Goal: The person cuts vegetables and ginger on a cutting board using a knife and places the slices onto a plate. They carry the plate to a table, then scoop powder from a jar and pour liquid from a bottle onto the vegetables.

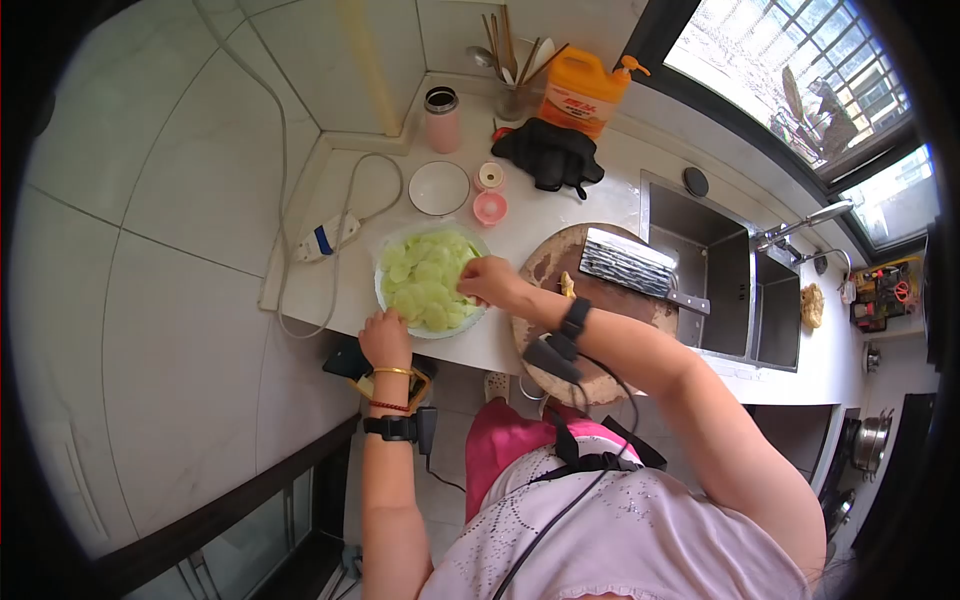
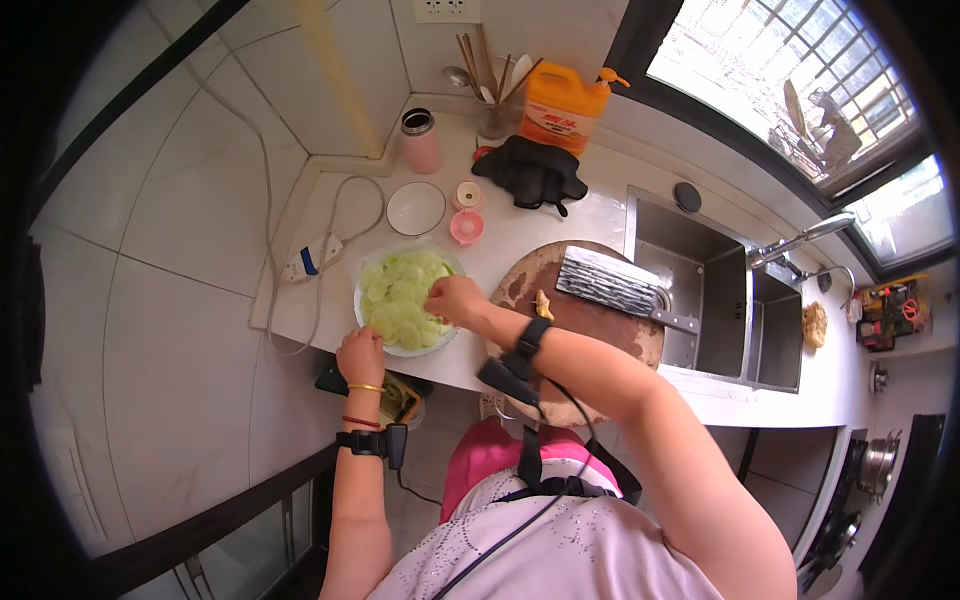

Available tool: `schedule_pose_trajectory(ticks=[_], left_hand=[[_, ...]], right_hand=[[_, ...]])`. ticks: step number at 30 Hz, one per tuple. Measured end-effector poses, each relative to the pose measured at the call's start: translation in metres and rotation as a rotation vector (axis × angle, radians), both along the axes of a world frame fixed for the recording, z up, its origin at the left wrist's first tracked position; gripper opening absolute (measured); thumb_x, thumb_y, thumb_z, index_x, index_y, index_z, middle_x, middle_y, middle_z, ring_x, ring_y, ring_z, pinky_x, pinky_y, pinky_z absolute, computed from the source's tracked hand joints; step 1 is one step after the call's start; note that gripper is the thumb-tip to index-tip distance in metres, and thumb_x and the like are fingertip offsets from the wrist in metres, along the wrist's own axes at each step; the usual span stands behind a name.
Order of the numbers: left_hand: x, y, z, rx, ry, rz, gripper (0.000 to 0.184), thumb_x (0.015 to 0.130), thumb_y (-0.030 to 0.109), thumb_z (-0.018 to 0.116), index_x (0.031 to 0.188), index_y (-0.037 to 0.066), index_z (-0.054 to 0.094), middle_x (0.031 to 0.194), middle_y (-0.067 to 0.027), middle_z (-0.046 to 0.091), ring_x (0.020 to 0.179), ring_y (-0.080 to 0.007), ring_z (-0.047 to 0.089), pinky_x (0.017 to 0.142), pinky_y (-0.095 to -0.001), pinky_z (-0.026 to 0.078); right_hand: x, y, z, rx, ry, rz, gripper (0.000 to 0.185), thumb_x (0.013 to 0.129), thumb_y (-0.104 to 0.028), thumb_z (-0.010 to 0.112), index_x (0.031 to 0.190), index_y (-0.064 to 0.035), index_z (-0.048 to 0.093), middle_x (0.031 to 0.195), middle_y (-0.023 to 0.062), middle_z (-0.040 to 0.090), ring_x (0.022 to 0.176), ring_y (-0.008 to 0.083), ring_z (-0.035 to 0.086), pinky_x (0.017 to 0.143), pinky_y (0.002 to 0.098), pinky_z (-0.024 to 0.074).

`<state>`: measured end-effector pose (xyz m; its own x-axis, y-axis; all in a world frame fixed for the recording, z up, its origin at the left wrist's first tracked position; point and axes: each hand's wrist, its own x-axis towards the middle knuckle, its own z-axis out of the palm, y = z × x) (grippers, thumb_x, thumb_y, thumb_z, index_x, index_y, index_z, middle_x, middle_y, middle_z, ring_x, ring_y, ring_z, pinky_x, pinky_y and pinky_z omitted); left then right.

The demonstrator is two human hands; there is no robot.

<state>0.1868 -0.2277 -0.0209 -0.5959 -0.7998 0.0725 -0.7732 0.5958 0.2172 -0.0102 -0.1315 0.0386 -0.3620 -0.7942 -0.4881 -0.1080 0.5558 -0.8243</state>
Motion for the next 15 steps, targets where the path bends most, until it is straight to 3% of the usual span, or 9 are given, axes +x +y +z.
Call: schedule_pose_trajectory(ticks=[3,5,7,9,13,15], left_hand=[[0.004,-0.003,-0.002,0.008,0.027,-0.048,0.006,0.074,0.015,0.063,0.077,0.009,0.061,0.080,-0.0063,0.059,0.081,-0.0265,0.056,0.068,-0.0381,0.045],[0.010,-0.003,0.000,0.098,0.178,-0.006,0.007,0.074,0.013,0.062,0.081,0.009,0.062,0.080,-0.0072,0.058,0.080,-0.0270,0.056,0.069,-0.0380,0.045],[0.018,0.000,0.003,0.090,0.247,-0.040,0.008,0.075,0.011,0.062,0.082,0.009,0.063,0.080,-0.0074,0.058,0.079,-0.0274,0.055,0.069,-0.0381,0.044],[0.023,0.004,0.007,0.086,0.326,-0.072,0.008,0.075,0.010,0.062,0.083,0.008,0.063,0.080,-0.0076,0.057,0.079,-0.0278,0.055,0.069,-0.0381,0.044],[0.016,0.028,0.030,0.076,0.414,-0.170,0.006,0.076,0.008,0.061,0.082,0.006,0.062,0.080,-0.0080,0.057,0.078,-0.0275,0.054,0.070,-0.0369,0.043],[0.002,0.048,0.032,0.093,0.451,-0.274,0.005,0.077,0.007,0.060,0.082,0.005,0.062,0.080,-0.0085,0.056,0.078,-0.0271,0.054,0.070,-0.0361,0.043]], right_hand=[[0.012,-0.039,-0.027,-0.005,-0.106,-0.048,0.019,0.072,-0.014,0.061,0.085,0.0007,0.063,0.070,0.0094,0.063,0.054,0.0152,0.062,0.047,0.0271,0.0495],[0.014,-0.044,-0.039,-0.139,-0.371,-0.144,0.021,0.073,-0.009,0.059,0.091,0.0015,0.062,0.072,0.0102,0.063,0.055,0.0153,0.062,0.047,0.0266,0.0497],[0.011,-0.035,-0.029,-0.105,-0.331,-0.165,0.024,0.075,-0.007,0.057,0.097,0.0014,0.061,0.074,0.0097,0.064,0.054,0.0153,0.061,0.048,0.0268,0.0493],[-0.004,-0.006,-0.009,-0.155,-0.094,0.007,0.022,0.077,-0.009,0.057,0.096,0.0008,0.062,0.074,0.0090,0.064,0.056,0.0155,0.061,0.050,0.0263,0.0490],[-0.046,0.092,0.020,-0.241,0.399,-0.042,0.017,0.080,-0.014,0.057,0.091,-0.0027,0.063,0.076,0.0113,0.064,0.067,0.0187,0.062,0.060,0.0299,0.0492],[-0.067,0.143,0.037,-0.077,0.600,-0.081,0.016,0.078,-0.016,0.060,0.089,-0.0056,0.063,0.078,0.0127,0.063,0.069,0.0250,0.062,0.064,0.0339,0.0487]])
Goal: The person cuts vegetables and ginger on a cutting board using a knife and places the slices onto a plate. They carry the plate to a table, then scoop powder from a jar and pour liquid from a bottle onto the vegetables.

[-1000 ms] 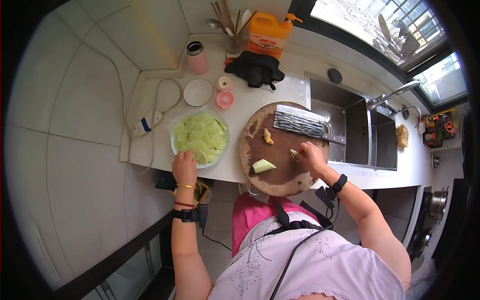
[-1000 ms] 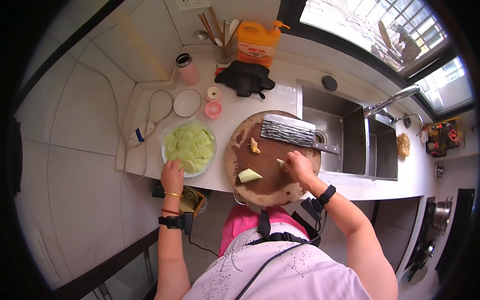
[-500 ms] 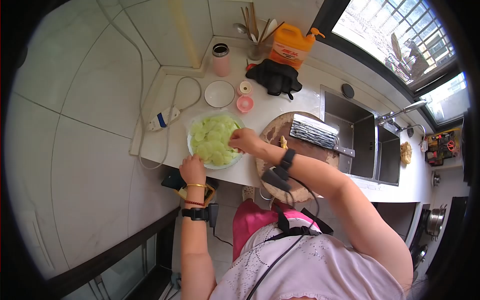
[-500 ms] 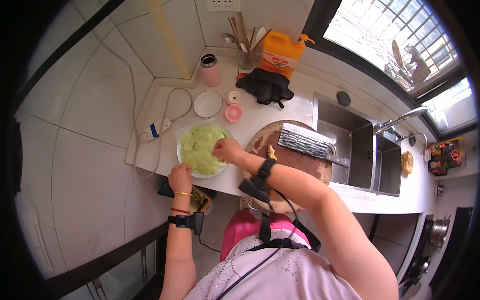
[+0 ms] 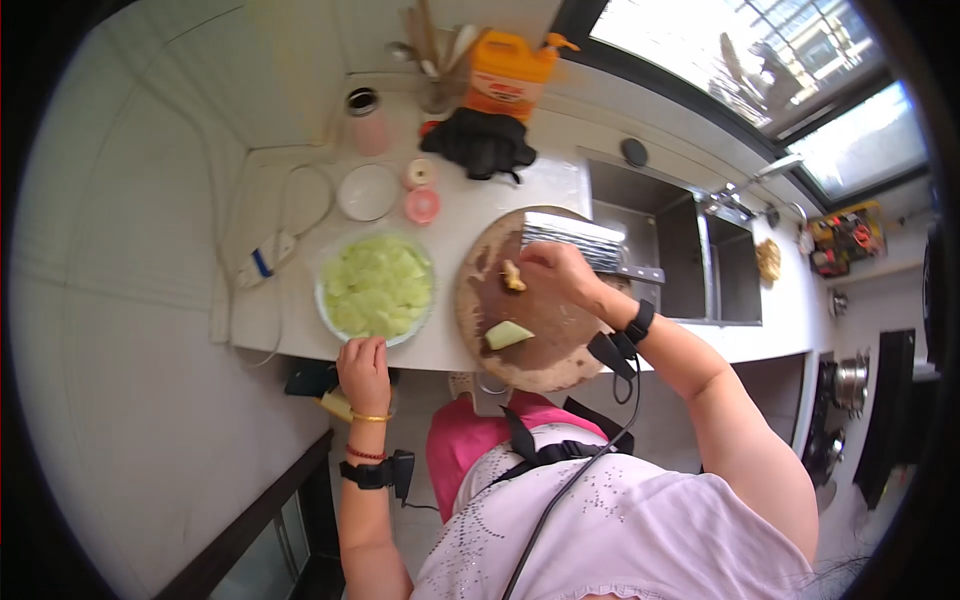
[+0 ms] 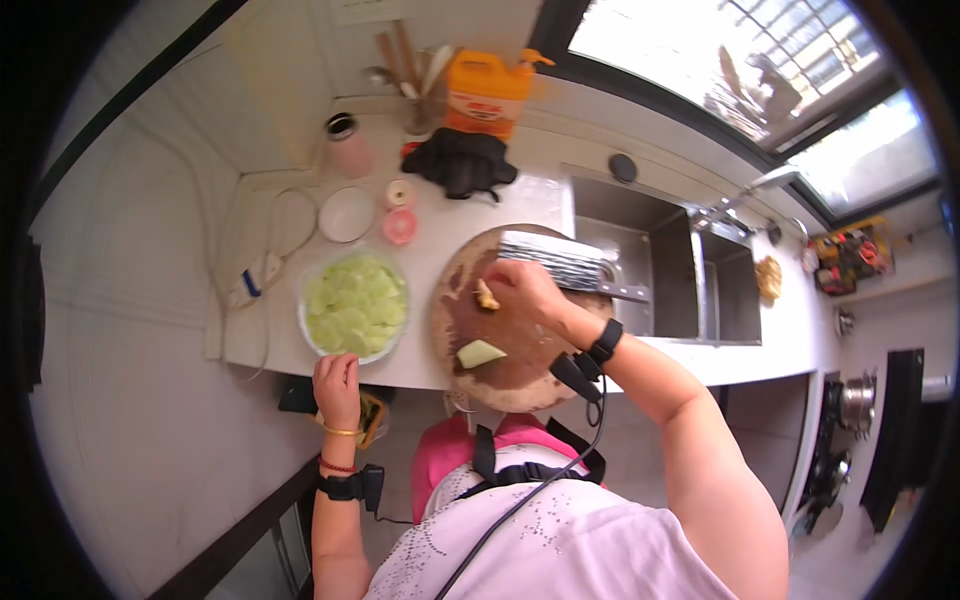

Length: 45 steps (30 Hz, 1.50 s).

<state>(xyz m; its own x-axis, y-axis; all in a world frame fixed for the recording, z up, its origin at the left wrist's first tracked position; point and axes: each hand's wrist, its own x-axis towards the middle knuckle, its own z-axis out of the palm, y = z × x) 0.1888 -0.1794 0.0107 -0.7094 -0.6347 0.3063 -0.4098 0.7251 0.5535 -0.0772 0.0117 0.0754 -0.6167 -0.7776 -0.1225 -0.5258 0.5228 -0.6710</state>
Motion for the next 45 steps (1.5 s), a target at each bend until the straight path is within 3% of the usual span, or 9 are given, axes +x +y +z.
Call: schedule_pose_trajectory(ticks=[2,4,6,12,26,32,36,40,45], left_hand=[[-0.013,0.022,0.000,0.070,0.033,-0.139,0.005,0.076,0.007,0.061,0.081,0.005,0.062,0.083,-0.0093,0.056,0.080,-0.0277,0.054,0.072,-0.0357,0.043],[-0.029,0.051,0.000,0.112,0.043,-0.300,0.010,0.074,0.004,0.062,0.084,0.005,0.062,0.086,-0.0097,0.055,0.081,-0.0278,0.053,0.074,-0.0359,0.044],[-0.044,0.076,-0.002,0.111,0.064,-0.472,0.015,0.073,0.007,0.064,0.088,0.007,0.060,0.090,-0.0063,0.054,0.083,-0.0262,0.052,0.074,-0.0359,0.044],[-0.065,0.116,-0.012,0.004,0.024,-0.520,0.033,0.072,0.007,0.066,0.104,0.007,0.057,0.103,-0.0079,0.052,0.093,-0.0275,0.050,0.081,-0.0364,0.044],[-0.053,0.144,-0.025,-0.080,-0.044,-0.432,0.036,0.073,-0.001,0.063,0.107,0.006,0.055,0.105,-0.0089,0.052,0.099,-0.0300,0.047,0.086,-0.0379,0.040],[-0.057,0.153,-0.026,-0.080,0.026,-0.358,0.035,0.072,-0.001,0.064,0.106,0.006,0.057,0.104,-0.0076,0.052,0.098,-0.0294,0.046,0.085,-0.0381,0.040],[-0.063,0.151,-0.023,-0.099,0.005,-0.348,0.031,0.073,0.002,0.064,0.103,0.007,0.059,0.103,-0.0066,0.052,0.095,-0.0275,0.048,0.081,-0.0362,0.044],[-0.063,0.150,-0.024,-0.109,-0.023,-0.338,0.027,0.073,0.001,0.063,0.099,0.006,0.061,0.100,-0.0074,0.054,0.094,-0.0287,0.049,0.081,-0.0365,0.044],[-0.063,0.144,-0.023,-0.134,-0.035,-0.386,0.030,0.069,0.000,0.060,0.097,0.007,0.063,0.098,-0.0074,0.056,0.094,-0.0311,0.051,0.083,-0.0370,0.046]], right_hand=[[-0.019,0.059,-0.013,0.047,0.290,-0.007,0.014,0.075,-0.017,0.061,0.086,-0.0079,0.061,0.078,0.0115,0.061,0.071,0.0300,0.060,0.065,0.0379,0.0482],[-0.020,0.103,-0.018,0.215,0.486,-0.065,0.015,0.074,-0.013,0.060,0.088,-0.0115,0.058,0.082,0.0083,0.056,0.083,0.0272,0.056,0.069,0.0389,0.0477],[-0.020,0.138,-0.026,0.281,0.533,-0.092,0.022,0.072,-0.012,0.060,0.094,-0.0118,0.056,0.091,0.0079,0.054,0.092,0.0271,0.052,0.075,0.0376,0.0461],[-0.038,0.178,-0.071,0.266,0.732,-0.146,0.035,0.068,-0.009,0.059,0.102,-0.0077,0.051,0.098,0.0105,0.050,0.096,0.0293,0.048,0.083,0.0376,0.0416],[-0.066,0.161,-0.075,0.305,0.620,-0.061,0.038,0.071,-0.010,0.058,0.108,-0.0046,0.050,0.091,0.0107,0.055,0.087,0.0289,0.053,0.080,0.0366,0.0433],[-0.038,0.171,-0.027,0.195,0.569,-0.125,0.037,0.070,-0.013,0.062,0.106,-0.0122,0.052,0.085,0.0083,0.055,0.081,0.0259,0.056,0.066,0.0373,0.0482],[-0.001,0.184,-0.017,0.036,0.309,0.005,0.029,0.075,-0.016,0.061,0.103,-0.0155,0.055,0.078,0.0094,0.058,0.068,0.0302,0.060,0.058,0.0396,0.0491],[0.040,0.165,0.003,0.272,0.140,0.198,0.030,0.078,-0.017,0.057,0.107,-0.0156,0.054,0.079,0.0115,0.059,0.064,0.0306,0.061,0.055,0.0414,0.0491],[0.058,0.155,0.010,0.296,0.117,0.268,0.032,0.078,-0.019,0.056,0.110,-0.0161,0.053,0.076,0.0127,0.059,0.060,0.0321,0.060,0.051,0.0428,0.0479]])
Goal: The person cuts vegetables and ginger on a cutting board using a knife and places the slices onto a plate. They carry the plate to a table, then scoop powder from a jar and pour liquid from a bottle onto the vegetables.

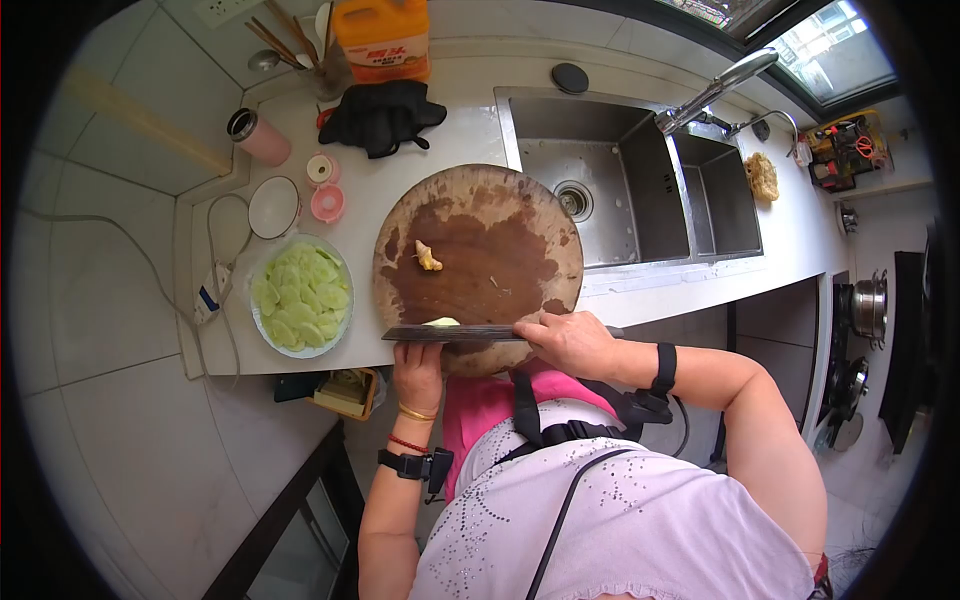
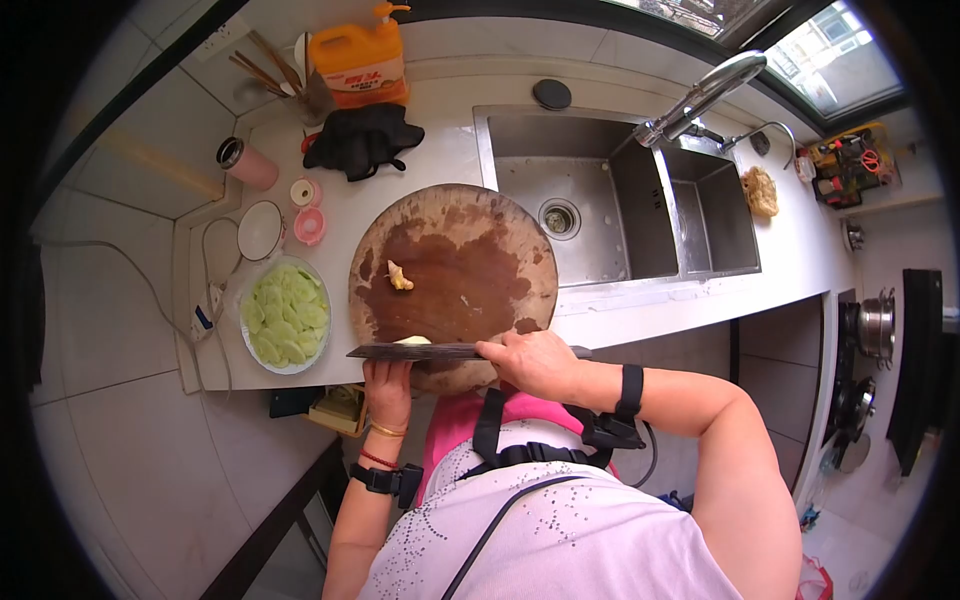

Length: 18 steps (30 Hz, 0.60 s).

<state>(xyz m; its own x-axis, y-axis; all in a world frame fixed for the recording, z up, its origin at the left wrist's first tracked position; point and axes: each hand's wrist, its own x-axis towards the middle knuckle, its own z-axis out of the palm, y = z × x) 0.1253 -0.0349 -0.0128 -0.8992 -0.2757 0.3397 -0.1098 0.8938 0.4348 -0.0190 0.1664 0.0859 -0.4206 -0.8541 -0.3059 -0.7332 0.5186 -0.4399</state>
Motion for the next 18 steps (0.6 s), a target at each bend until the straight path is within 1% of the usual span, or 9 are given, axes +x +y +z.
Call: schedule_pose_trajectory(ticks=[2,4,6,10,11,13,15,17,18], left_hand=[[0.000,0.001,-0.001,-0.002,0.007,0.010,0.030,0.069,0.000,0.060,0.098,0.007,0.063,0.098,-0.0071,0.056,0.094,-0.0309,0.051,0.083,-0.0369,0.046],[0.001,0.000,-0.002,-0.005,0.017,0.019,0.030,0.069,0.000,0.059,0.098,0.008,0.063,0.098,-0.0067,0.056,0.094,-0.0307,0.051,0.083,-0.0368,0.046],[0.003,0.000,-0.003,0.014,-0.019,-0.003,0.025,0.074,0.004,0.064,0.099,0.006,0.062,0.100,-0.0094,0.056,0.095,-0.0329,0.050,0.082,-0.0390,0.044],[0.001,0.000,0.001,0.002,-0.013,0.008,0.028,0.074,0.004,0.064,0.101,0.006,0.062,0.102,-0.0087,0.056,0.096,-0.0326,0.050,0.083,-0.0387,0.044],[0.001,0.000,0.002,-0.020,-0.013,0.007,0.028,0.073,0.003,0.062,0.101,0.006,0.062,0.102,-0.0074,0.056,0.096,-0.0315,0.050,0.082,-0.0375,0.045],[0.003,-0.001,0.001,-0.048,-0.017,0.002,0.030,0.072,0.001,0.059,0.101,0.006,0.063,0.102,-0.0062,0.056,0.095,-0.0303,0.051,0.081,-0.0362,0.047],[0.001,-0.002,-0.001,-0.025,0.000,-0.011,0.027,0.072,0.004,0.064,0.099,0.006,0.063,0.103,-0.0089,0.056,0.096,-0.0326,0.050,0.082,-0.0387,0.045],[0.001,-0.003,-0.002,-0.017,0.015,-0.019,0.026,0.072,0.004,0.064,0.098,0.005,0.062,0.102,-0.0093,0.056,0.095,-0.0327,0.050,0.082,-0.0388,0.045],[0.002,-0.003,-0.002,-0.006,0.029,-0.026,0.024,0.072,0.003,0.064,0.096,0.005,0.062,0.101,-0.0098,0.056,0.095,-0.0328,0.050,0.082,-0.0389,0.045]], right_hand=[[0.002,0.001,0.002,-0.009,0.002,-0.011,0.033,0.078,-0.019,0.056,0.110,-0.0161,0.052,0.075,0.0129,0.058,0.060,0.0326,0.060,0.050,0.0429,0.0476],[0.004,0.001,0.004,0.066,0.006,-0.030,0.032,0.078,-0.018,0.056,0.109,-0.0153,0.052,0.072,0.0128,0.059,0.059,0.0325,0.060,0.049,0.0432,0.0472],[0.006,0.002,0.001,0.066,-0.004,-0.026,0.031,0.077,-0.018,0.055,0.108,-0.0148,0.052,0.072,0.0132,0.059,0.059,0.0323,0.060,0.049,0.0434,0.0471],[0.010,-0.002,-0.029,0.017,-0.028,-0.047,0.031,0.077,-0.017,0.055,0.107,-0.0135,0.052,0.071,0.0144,0.060,0.059,0.0316,0.061,0.049,0.0433,0.0469],[0.011,-0.001,-0.032,0.013,-0.028,-0.047,0.031,0.077,-0.017,0.055,0.107,-0.0135,0.052,0.071,0.0144,0.060,0.059,0.0316,0.061,0.049,0.0433,0.0469],[0.014,-0.002,-0.029,0.008,0.006,-0.063,0.032,0.076,-0.017,0.055,0.108,-0.0131,0.052,0.071,0.0148,0.060,0.059,0.0317,0.061,0.049,0.0429,0.0468],[0.013,-0.002,-0.020,-0.019,0.015,-0.063,0.033,0.076,-0.017,0.055,0.108,-0.0132,0.052,0.070,0.0147,0.060,0.059,0.0318,0.060,0.049,0.0428,0.0467],[0.013,-0.001,-0.006,-0.039,0.018,-0.060,0.034,0.076,-0.016,0.056,0.109,-0.0133,0.052,0.070,0.0147,0.060,0.059,0.0320,0.060,0.049,0.0427,0.0466],[0.013,-0.001,0.003,0.017,-0.022,-0.046,0.033,0.076,-0.017,0.056,0.109,-0.0131,0.052,0.070,0.0146,0.060,0.059,0.0320,0.060,0.048,0.0427,0.0466]])
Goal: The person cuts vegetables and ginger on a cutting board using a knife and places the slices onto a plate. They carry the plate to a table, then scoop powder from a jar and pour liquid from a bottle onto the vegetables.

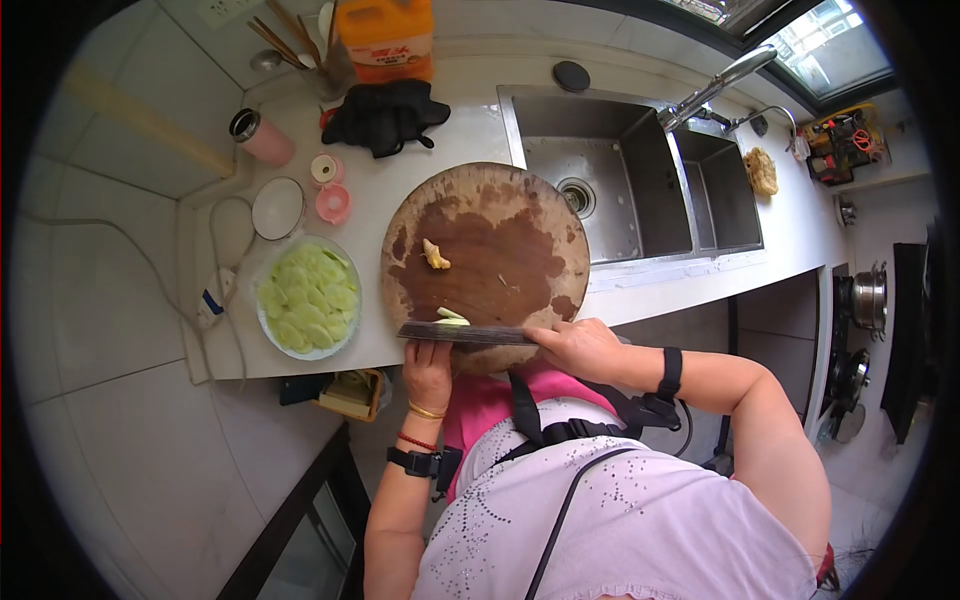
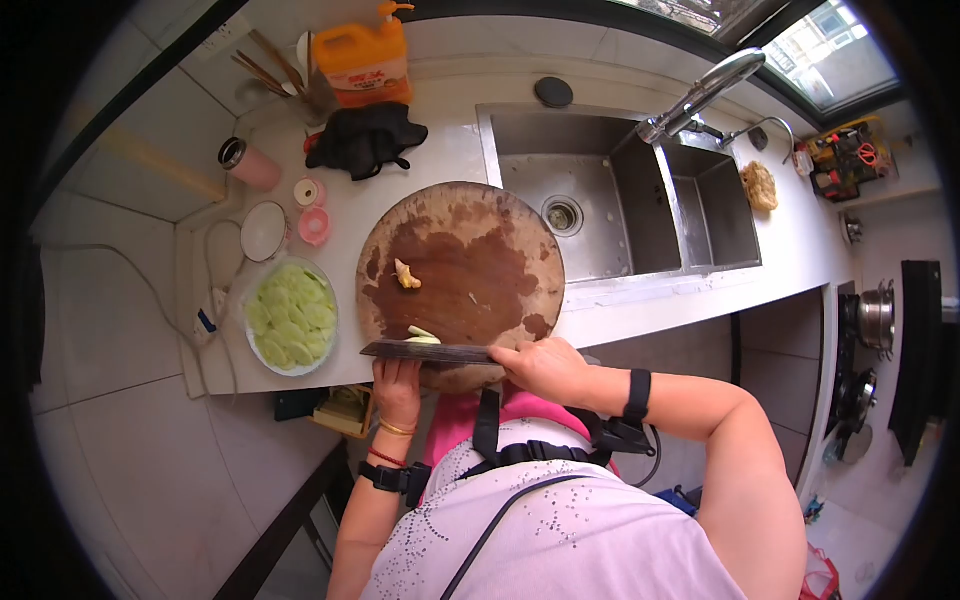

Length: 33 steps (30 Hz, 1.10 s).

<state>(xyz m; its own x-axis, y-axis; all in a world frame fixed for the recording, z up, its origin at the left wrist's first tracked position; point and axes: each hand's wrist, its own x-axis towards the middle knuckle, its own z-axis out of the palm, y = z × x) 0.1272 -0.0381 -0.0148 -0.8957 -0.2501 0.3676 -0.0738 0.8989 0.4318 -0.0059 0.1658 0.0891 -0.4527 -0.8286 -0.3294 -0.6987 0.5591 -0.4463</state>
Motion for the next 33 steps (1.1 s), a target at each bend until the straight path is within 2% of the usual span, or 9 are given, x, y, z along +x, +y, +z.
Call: schedule_pose_trajectory(ticks=[4,12,19,25,28,33], left_hand=[[0.000,0.000,-0.001,0.019,0.015,-0.021,0.022,0.072,0.003,0.064,0.094,0.004,0.062,0.098,-0.0104,0.056,0.094,-0.0330,0.051,0.082,-0.0389,0.045],[0.001,0.000,-0.003,-0.007,-0.037,0.006,0.030,0.074,0.004,0.064,0.104,0.005,0.060,0.105,-0.0093,0.056,0.095,-0.0325,0.050,0.084,-0.0386,0.043],[0.002,-0.002,-0.004,0.061,-0.013,-0.001,0.024,0.074,0.004,0.063,0.098,0.003,0.061,0.100,-0.0122,0.057,0.094,-0.0333,0.051,0.083,-0.0394,0.044],[0.002,-0.002,-0.005,0.038,-0.002,-0.014,0.023,0.074,0.004,0.064,0.097,0.002,0.061,0.099,-0.0123,0.057,0.094,-0.0331,0.051,0.083,-0.0394,0.044],[0.001,0.000,-0.005,0.007,0.004,0.016,0.025,0.074,0.004,0.064,0.099,0.003,0.061,0.101,-0.0108,0.057,0.095,-0.0323,0.051,0.083,-0.0390,0.044],[0.002,0.000,-0.004,-0.013,0.002,0.011,0.026,0.074,0.004,0.065,0.099,0.003,0.061,0.100,-0.0105,0.057,0.095,-0.0317,0.051,0.083,-0.0386,0.044]], right_hand=[[0.002,0.007,0.004,0.037,-0.029,-0.007,0.030,0.078,-0.018,0.056,0.107,-0.0120,0.052,0.068,0.0142,0.060,0.059,0.0320,0.060,0.049,0.0428,0.0467],[0.006,0.003,-0.035,-0.003,-0.017,-0.013,0.033,0.078,-0.019,0.056,0.110,-0.0121,0.052,0.062,0.0138,0.060,0.057,0.0328,0.060,0.049,0.0437,0.0461],[0.002,0.007,0.001,-0.031,-0.045,-0.022,0.031,0.078,-0.018,0.055,0.109,-0.0131,0.052,0.064,0.0144,0.060,0.057,0.0332,0.059,0.049,0.0437,0.0462],[0.003,0.006,-0.008,-0.019,-0.082,-0.020,0.027,0.078,-0.017,0.055,0.104,-0.0118,0.052,0.063,0.0150,0.059,0.057,0.0332,0.060,0.049,0.0438,0.0463],[0.009,-0.002,-0.031,0.051,-0.062,-0.023,0.028,0.077,-0.017,0.055,0.105,-0.0116,0.052,0.061,0.0142,0.059,0.056,0.0337,0.059,0.049,0.0444,0.0465],[0.008,0.002,-0.033,-0.029,-0.037,-0.037,0.027,0.077,-0.017,0.055,0.104,-0.0113,0.052,0.060,0.0138,0.059,0.055,0.0342,0.059,0.049,0.0447,0.0464]])
